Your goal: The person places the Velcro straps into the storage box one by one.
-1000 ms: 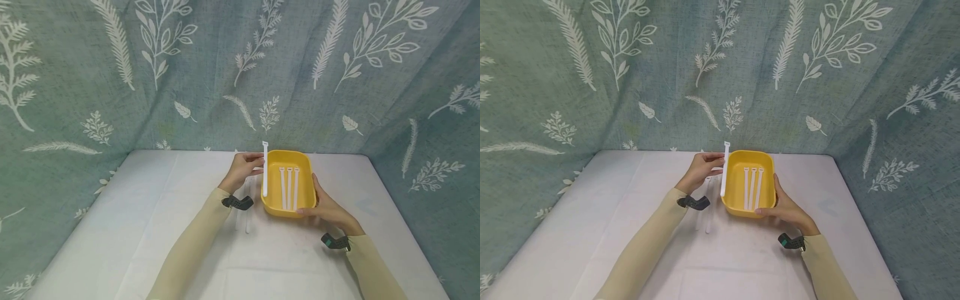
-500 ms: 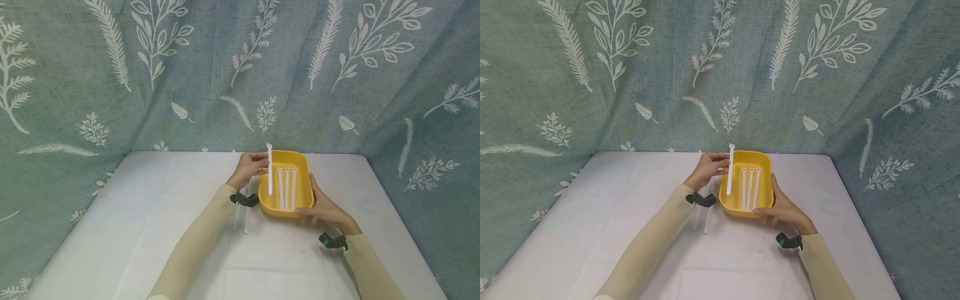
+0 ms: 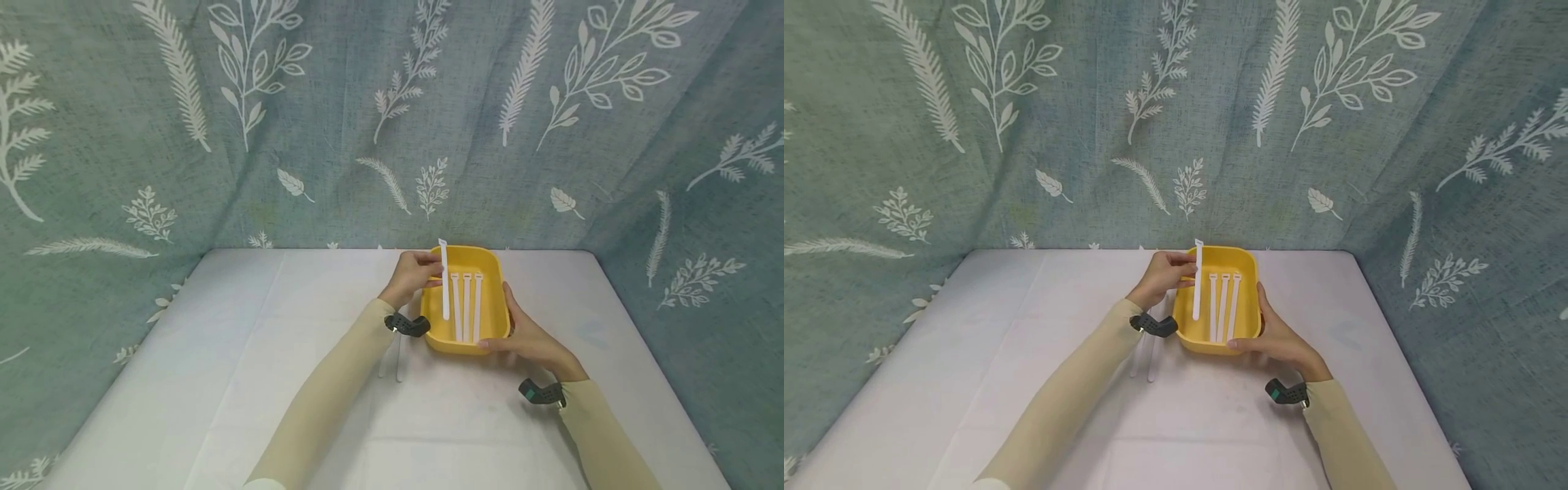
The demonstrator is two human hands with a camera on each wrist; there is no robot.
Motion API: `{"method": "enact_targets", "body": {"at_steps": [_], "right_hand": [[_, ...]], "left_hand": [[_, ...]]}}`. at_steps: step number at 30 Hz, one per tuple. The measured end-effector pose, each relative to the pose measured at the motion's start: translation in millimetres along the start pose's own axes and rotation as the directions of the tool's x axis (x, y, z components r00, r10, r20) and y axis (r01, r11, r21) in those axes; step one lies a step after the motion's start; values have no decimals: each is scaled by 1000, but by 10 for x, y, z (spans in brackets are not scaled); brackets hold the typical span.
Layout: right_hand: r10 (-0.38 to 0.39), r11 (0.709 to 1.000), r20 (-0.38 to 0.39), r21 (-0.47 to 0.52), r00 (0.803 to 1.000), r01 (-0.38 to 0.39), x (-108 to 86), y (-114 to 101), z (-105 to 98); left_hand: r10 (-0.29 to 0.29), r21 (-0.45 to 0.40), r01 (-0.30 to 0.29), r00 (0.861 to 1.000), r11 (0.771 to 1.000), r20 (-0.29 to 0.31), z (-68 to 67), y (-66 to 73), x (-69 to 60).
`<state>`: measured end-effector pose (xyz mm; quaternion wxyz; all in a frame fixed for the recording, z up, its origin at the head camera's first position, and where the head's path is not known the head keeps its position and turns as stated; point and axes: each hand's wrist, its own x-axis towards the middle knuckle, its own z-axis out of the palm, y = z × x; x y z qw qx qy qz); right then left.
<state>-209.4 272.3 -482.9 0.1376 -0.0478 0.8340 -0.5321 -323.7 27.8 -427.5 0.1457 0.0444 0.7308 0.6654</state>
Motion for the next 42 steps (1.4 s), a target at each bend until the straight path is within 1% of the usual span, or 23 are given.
{"method": "enact_targets", "body": {"at_steps": [6, 11, 17, 25, 30, 38, 42], "right_hand": [[3, 1000, 2, -4, 1000, -3, 4, 4, 5], [-2, 1000, 0, 3, 1000, 2, 2, 10, 9], [3, 1000, 2, -5, 1000, -3, -3, 24, 6], [21, 1000, 0, -20, 1000, -21, -10, 3, 3], [22, 1000, 2, -19, 1000, -22, -3, 0, -3], [3, 1000, 2, -1, 1000, -3, 5, 7, -1], [7, 1000, 2, -5, 1000, -7, 7, 17, -3]], "left_hand": [[1, 3, -1, 1000, 1000, 3, 28, -14, -21], [-18, 19, 18, 1000, 1000, 0, 58, -34, -20], [-19, 54, 19, 1000, 998, 1, 90, -56, -20], [-19, 112, 19, 1000, 994, -5, 135, -21, -57], [-39, 109, 39, 999, 993, -3, 167, 0, -71], [-39, 110, 37, 999, 993, 15, 252, -11, -25], [-38, 99, 36, 999, 994, 20, 301, -7, 14]]}}
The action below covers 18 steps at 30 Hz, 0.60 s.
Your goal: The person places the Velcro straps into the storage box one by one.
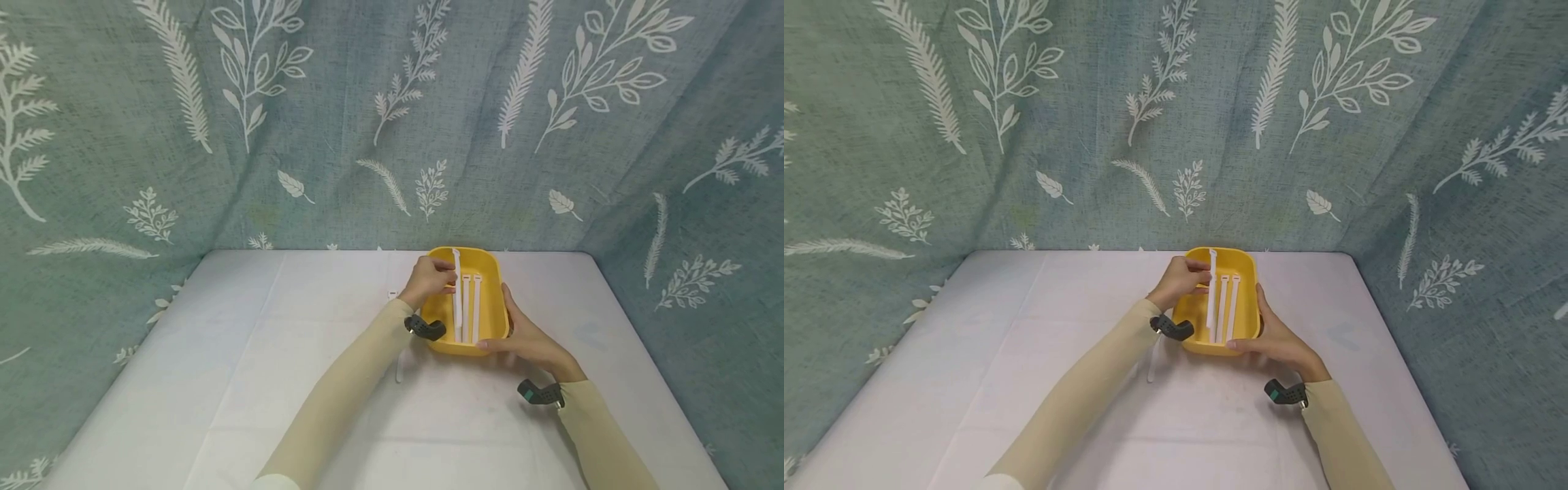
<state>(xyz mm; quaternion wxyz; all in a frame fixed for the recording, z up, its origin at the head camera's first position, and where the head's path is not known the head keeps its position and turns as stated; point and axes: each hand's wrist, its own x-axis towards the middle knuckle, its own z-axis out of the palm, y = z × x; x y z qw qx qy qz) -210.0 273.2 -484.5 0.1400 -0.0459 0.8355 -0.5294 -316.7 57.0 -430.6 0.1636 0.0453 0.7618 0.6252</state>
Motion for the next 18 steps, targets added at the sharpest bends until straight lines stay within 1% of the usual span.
{"method": "enact_targets", "body": {"at_steps": [5, 12, 18], "right_hand": [[7, 1000, 0, -10, 1000, -7, -1, 4, -10], [-24, 1000, 10, 15, 1000, 23, -3, 10, -15], [-12, 1000, 15, 4, 1000, 12, -7, 6, -17]], "left_hand": [[4, -22, -4, 1000, 1000, 16, 66, 44, 37], [-2, -79, 6, 999, 997, 51, 157, 65, 96], [-28, -101, 38, 995, 994, 96, 217, 66, 133]]}}
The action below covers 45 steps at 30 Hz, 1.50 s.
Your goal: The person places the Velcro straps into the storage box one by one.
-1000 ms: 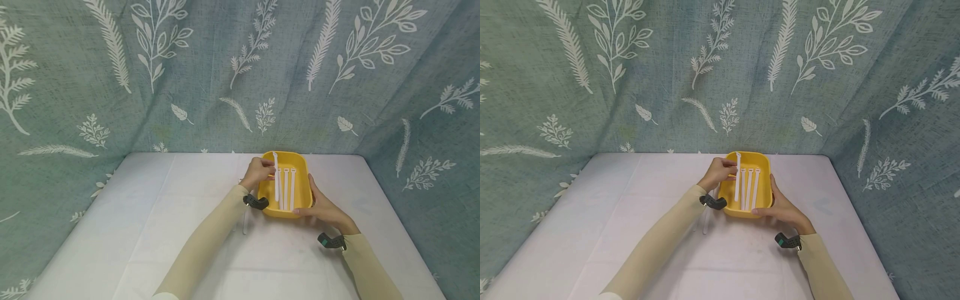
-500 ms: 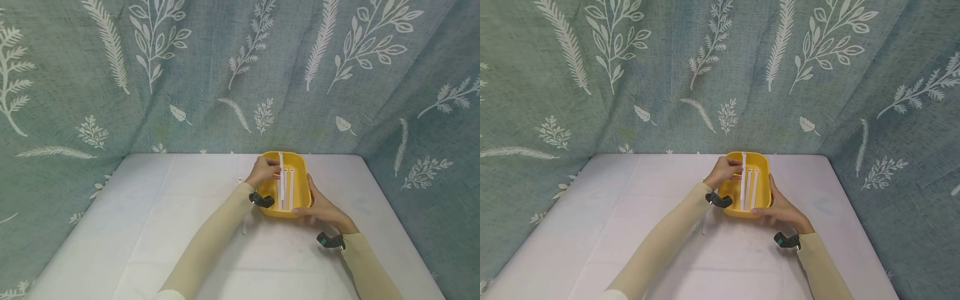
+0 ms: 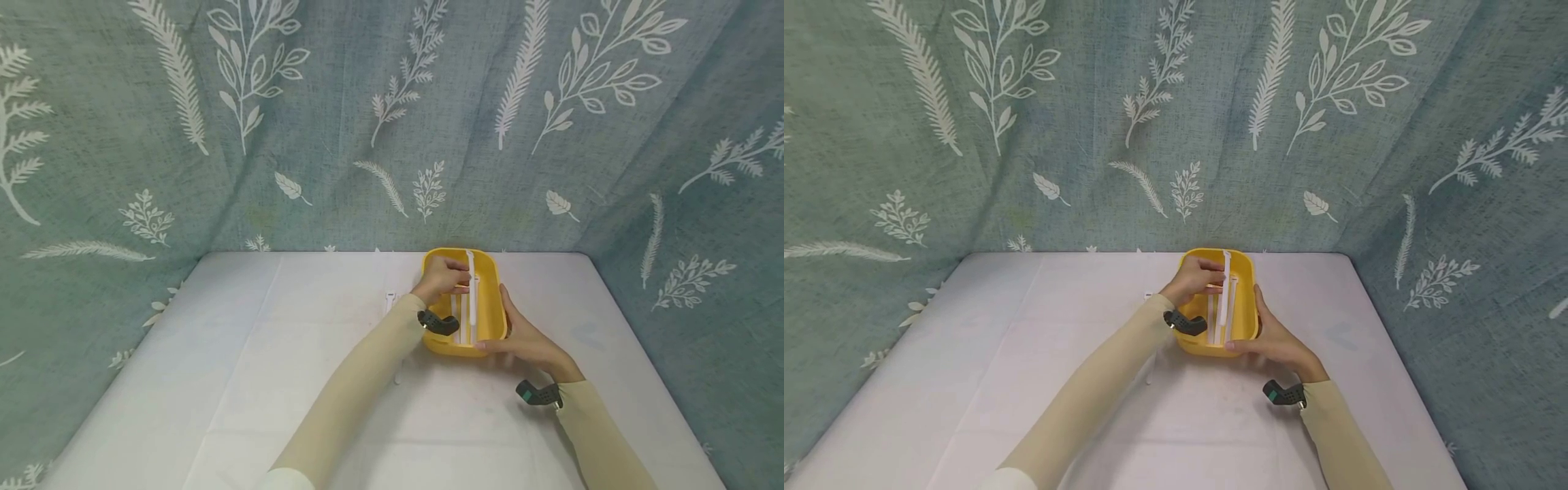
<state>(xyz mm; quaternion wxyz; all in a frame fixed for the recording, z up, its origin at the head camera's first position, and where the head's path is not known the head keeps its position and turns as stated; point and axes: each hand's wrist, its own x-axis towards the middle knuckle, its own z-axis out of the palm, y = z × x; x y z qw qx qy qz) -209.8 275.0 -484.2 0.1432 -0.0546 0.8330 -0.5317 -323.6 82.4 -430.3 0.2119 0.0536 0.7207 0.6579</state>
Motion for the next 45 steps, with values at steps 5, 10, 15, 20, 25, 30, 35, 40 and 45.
{"method": "enact_targets", "body": {"at_steps": [5, 10, 15, 20, 25, 30, 35, 40, 45], "right_hand": [[-1, 1000, 7, 6, 1000, 1, 0, -6, 2], [0, 1000, 7, 8, 1000, 0, 0, -16, 2], [1, 1000, 1, 3, 1000, -1, -3, -17, 4], [4, 1000, -5, -2, 1000, -4, 0, 8, 0], [11, 1000, -7, 1, 1000, -11, -2, 8, -4], [-8, 1000, 0, 12, 1000, 8, 6, 3, -2], [-16, 1000, 3, 20, 1000, 16, 21, 2, -7], [-13, 1000, 4, 23, 1000, 13, 29, 3, -7], [-19, 999, 6, 29, 1000, 19, 25, 1, -8]], "left_hand": [[-43, -23, 43, 999, 999, 10, 41, -10, 11], [-76, -18, 76, 997, 997, 9, 76, -33, 24], [-105, 9, 105, 994, 994, -1, 101, -74, 50], [-126, 28, 126, 992, 992, -6, 138, -109, 79], [-135, 33, 135, 991, 990, 3, 163, -105, 92], [-139, 48, 138, 990, 989, 15, 172, -124, 118], [-154, 62, 153, 988, 986, 8, 205, -163, 146], [-162, 106, 163, 987, 981, -21, 245, -189, 142], [-168, 145, 171, 985, 975, -35, 276, -223, 147]]}}
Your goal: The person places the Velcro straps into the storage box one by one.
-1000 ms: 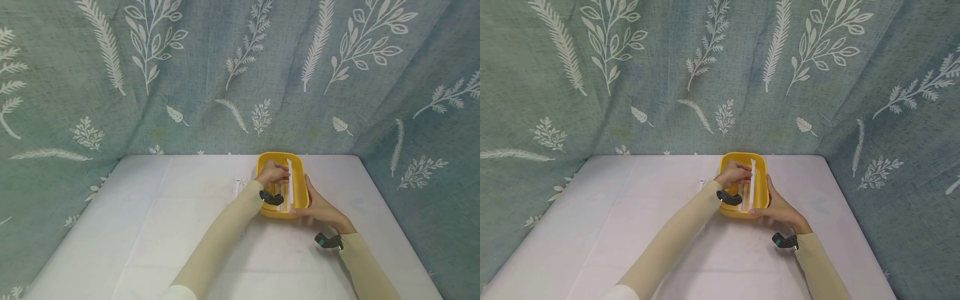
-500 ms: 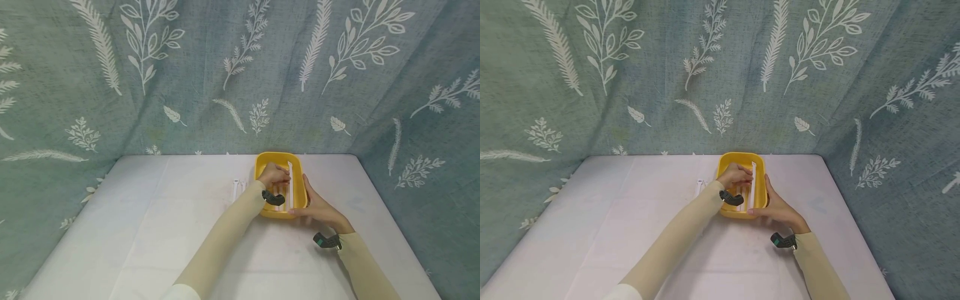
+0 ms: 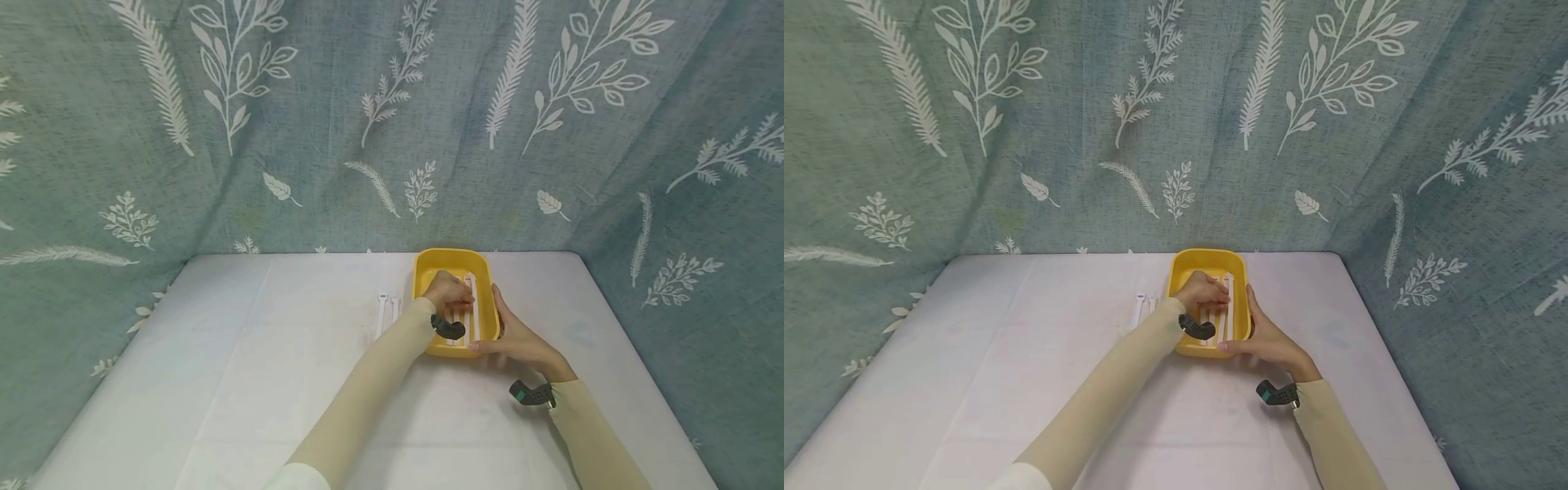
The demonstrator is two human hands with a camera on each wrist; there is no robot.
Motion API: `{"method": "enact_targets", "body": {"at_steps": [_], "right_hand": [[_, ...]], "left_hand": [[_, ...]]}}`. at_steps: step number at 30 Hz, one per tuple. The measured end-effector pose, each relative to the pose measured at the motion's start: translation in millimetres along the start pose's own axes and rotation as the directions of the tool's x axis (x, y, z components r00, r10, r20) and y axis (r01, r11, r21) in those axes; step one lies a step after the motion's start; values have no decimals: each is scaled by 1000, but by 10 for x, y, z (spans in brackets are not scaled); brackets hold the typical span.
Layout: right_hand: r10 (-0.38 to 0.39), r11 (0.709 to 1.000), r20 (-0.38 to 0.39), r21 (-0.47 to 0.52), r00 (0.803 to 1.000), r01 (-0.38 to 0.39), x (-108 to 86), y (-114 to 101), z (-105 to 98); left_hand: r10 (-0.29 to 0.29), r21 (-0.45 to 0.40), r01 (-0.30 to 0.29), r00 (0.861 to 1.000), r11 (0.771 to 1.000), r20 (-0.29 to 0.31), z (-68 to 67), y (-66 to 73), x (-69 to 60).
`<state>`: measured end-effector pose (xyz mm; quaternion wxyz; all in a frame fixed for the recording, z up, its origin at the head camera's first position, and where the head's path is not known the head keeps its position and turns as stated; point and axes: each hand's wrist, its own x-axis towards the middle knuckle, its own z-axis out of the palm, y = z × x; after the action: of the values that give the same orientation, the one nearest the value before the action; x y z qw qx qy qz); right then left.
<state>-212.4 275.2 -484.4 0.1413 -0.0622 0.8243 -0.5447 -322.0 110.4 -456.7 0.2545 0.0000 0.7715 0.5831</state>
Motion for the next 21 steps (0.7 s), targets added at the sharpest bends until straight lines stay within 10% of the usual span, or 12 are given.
{"method": "enact_targets", "body": {"at_steps": [21], "right_hand": [[11, 1000, -15, -13, 1000, -11, -17, 13, 14]], "left_hand": [[133, 235, -120, 990, 964, -37, 65, -22, -40]]}}
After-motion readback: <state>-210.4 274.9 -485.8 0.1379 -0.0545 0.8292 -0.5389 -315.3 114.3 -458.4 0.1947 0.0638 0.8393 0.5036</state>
